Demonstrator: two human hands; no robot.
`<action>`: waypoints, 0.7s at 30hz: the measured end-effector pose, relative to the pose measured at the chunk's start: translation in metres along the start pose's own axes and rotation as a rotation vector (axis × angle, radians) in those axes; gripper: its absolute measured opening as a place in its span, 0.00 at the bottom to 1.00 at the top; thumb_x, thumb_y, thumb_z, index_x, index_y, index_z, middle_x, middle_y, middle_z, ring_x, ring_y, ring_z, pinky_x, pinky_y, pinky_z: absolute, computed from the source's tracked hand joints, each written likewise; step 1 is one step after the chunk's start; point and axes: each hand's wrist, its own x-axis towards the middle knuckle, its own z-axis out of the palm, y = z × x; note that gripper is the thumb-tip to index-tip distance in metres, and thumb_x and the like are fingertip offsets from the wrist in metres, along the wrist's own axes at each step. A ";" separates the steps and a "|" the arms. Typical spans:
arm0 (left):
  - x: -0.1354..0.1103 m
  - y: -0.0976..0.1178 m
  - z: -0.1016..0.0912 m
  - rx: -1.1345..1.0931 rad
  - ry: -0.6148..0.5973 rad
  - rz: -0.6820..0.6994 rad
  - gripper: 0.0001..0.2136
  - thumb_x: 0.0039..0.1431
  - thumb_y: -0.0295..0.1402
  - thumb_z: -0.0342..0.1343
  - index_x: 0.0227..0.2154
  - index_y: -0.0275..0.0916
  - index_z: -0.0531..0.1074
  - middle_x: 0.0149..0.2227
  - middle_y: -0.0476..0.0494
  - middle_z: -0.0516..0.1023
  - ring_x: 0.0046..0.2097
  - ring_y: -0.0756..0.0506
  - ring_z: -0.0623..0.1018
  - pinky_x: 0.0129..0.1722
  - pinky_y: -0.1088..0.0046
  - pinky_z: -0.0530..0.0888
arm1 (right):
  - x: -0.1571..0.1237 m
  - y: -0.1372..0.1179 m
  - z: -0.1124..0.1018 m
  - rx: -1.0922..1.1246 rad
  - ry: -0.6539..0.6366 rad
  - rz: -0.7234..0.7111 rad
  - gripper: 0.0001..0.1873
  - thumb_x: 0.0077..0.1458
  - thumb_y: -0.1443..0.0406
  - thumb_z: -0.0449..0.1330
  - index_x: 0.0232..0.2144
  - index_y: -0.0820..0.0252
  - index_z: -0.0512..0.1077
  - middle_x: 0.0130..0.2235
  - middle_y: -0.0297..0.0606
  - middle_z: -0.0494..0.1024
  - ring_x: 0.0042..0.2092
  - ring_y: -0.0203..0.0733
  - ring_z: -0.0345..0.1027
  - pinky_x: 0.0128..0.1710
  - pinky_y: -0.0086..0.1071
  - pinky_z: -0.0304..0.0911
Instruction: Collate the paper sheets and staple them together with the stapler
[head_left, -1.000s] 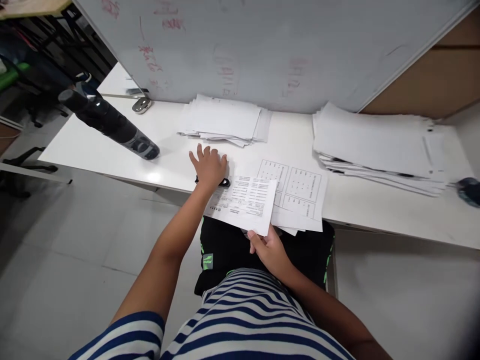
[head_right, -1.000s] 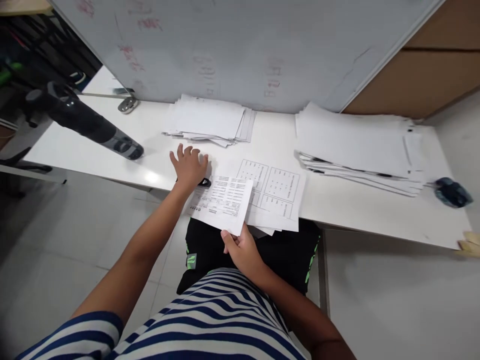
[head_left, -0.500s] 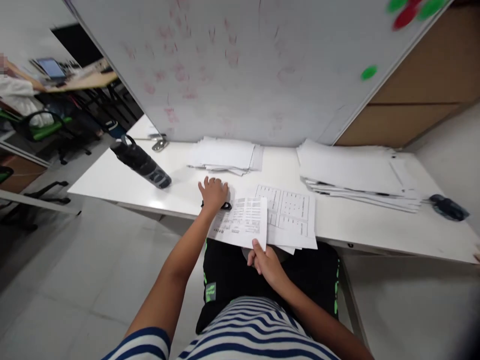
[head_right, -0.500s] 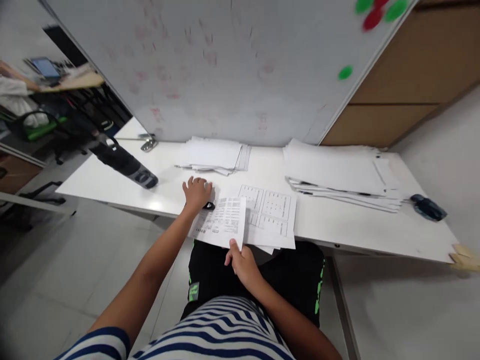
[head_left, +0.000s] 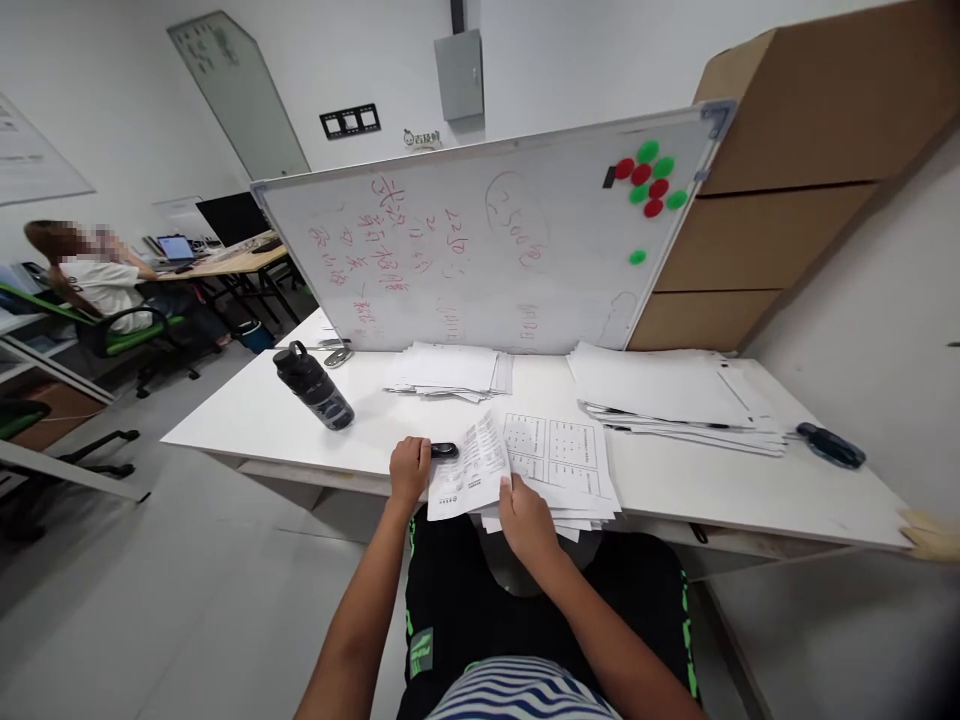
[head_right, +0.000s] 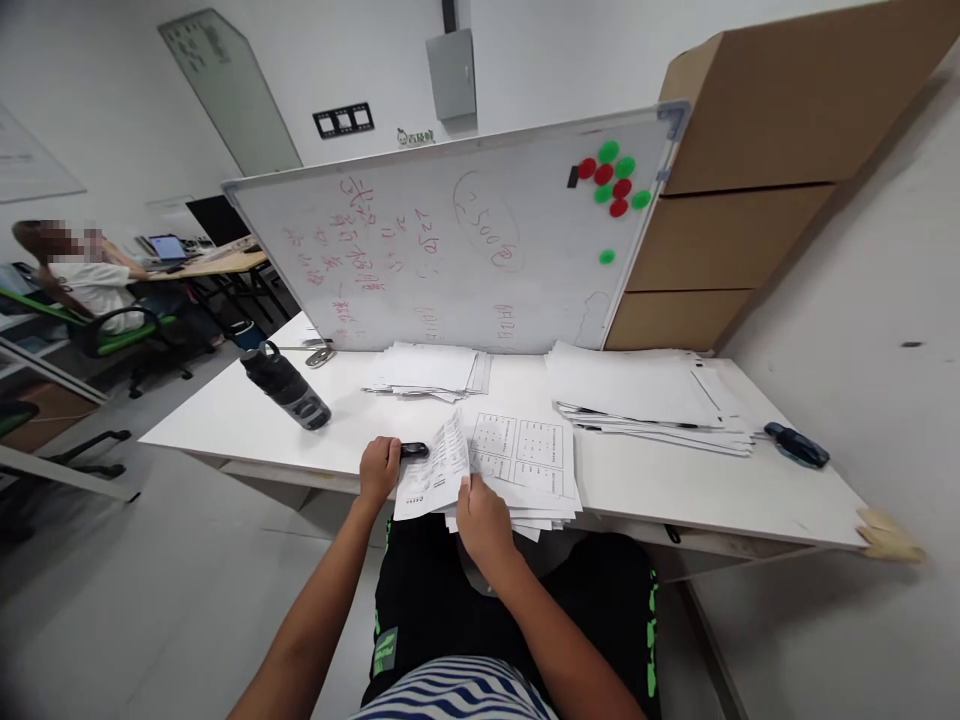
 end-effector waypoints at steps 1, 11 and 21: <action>0.000 -0.001 0.003 0.020 0.018 -0.017 0.19 0.70 0.39 0.37 0.31 0.41 0.71 0.34 0.39 0.75 0.40 0.40 0.73 0.42 0.63 0.66 | 0.005 -0.003 -0.004 -0.028 0.030 -0.016 0.24 0.67 0.53 0.43 0.39 0.59 0.74 0.30 0.43 0.77 0.29 0.47 0.68 0.29 0.35 0.56; 0.000 -0.003 0.014 0.069 0.130 -0.032 0.17 0.69 0.38 0.38 0.29 0.43 0.69 0.31 0.40 0.73 0.38 0.40 0.71 0.40 0.62 0.64 | 0.007 -0.012 -0.060 0.374 0.267 -0.019 0.26 0.65 0.46 0.47 0.47 0.57 0.72 0.27 0.36 0.76 0.27 0.44 0.70 0.30 0.36 0.65; 0.000 -0.002 0.014 0.082 0.102 -0.062 0.18 0.69 0.38 0.37 0.30 0.42 0.70 0.33 0.39 0.74 0.39 0.40 0.71 0.42 0.63 0.63 | 0.004 0.029 -0.043 0.681 0.393 0.206 0.27 0.60 0.42 0.52 0.24 0.57 0.69 0.22 0.39 0.75 0.27 0.45 0.70 0.31 0.38 0.66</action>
